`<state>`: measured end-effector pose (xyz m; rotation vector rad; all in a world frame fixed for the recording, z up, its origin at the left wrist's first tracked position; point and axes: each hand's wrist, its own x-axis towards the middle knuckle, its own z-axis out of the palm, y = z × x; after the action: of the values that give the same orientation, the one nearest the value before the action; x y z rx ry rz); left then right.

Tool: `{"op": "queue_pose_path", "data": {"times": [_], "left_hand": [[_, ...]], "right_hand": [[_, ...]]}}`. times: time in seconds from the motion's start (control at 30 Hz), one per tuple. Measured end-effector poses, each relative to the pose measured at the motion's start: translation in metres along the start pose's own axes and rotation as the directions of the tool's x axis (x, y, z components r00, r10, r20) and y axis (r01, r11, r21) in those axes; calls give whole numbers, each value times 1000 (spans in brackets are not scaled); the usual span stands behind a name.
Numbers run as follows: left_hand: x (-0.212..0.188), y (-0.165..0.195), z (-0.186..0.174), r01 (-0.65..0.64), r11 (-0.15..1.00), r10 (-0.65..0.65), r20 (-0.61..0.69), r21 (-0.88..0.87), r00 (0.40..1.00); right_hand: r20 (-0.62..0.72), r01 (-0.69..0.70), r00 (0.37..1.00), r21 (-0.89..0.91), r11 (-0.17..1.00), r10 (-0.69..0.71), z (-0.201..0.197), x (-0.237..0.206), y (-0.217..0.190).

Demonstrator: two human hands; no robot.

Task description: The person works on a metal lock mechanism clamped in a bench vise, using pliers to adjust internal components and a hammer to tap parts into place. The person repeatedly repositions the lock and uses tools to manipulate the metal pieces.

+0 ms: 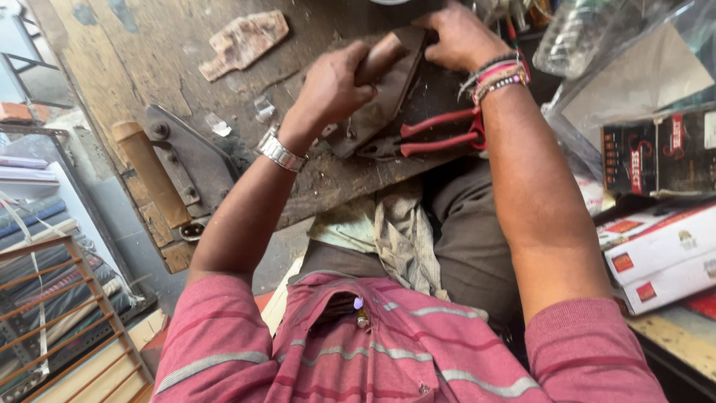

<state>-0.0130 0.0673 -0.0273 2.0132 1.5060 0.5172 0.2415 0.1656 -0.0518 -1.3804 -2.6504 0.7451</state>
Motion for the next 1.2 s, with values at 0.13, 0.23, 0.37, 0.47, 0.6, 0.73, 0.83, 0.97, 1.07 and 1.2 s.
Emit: {"op": "queue_pose_path", "data": {"times": [0.13, 0.23, 0.37, 0.47, 0.6, 0.73, 0.83, 0.97, 1.07, 1.2], "left_hand": [[1, -3, 2, 79, 996, -77, 61, -36, 995], [3, -2, 2, 71, 997, -71, 51, 2, 996], [-3, 3, 3, 36, 986, -31, -33, 165, 999], [-6, 7, 4, 16, 980, 0, -80, 200, 997], [-5, 10, 3, 21, 981, -1, -103, 190, 995], [-4, 9, 4, 51, 986, -40, -69, 161, 997], [-3, 8, 7, 74, 985, -67, -53, 156, 996], [-3, 6, 8, 68, 986, -58, -66, 154, 996], [-3, 6, 7, 69, 985, -60, -63, 157, 996], [-4, 7, 6, 64, 987, -54, -68, 149, 996]], "right_hand": [[-42, -56, 998, -55, 997, 53, 1, -1, -6], [-31, -28, 999, -161, 987, 24, -3, -6, -15], [-177, 60, 981, -111, 992, -79, -2, -12, -30], [-184, 65, 980, -73, 995, -77, 2, -8, -40], [-259, 86, 962, -35, 996, -92, 6, 0, -47], [-221, -45, 970, 240, 970, 100, 5, 3, -52], [-220, -109, 957, 322, 940, 187, 7, 4, -53], [-323, 1, 942, 280, 960, 93, 9, 6, -52], [-335, 30, 940, 251, 968, 58, 9, 4, -51], [-199, -98, 966, 300, 949, 163, 6, 1, -49]]}}
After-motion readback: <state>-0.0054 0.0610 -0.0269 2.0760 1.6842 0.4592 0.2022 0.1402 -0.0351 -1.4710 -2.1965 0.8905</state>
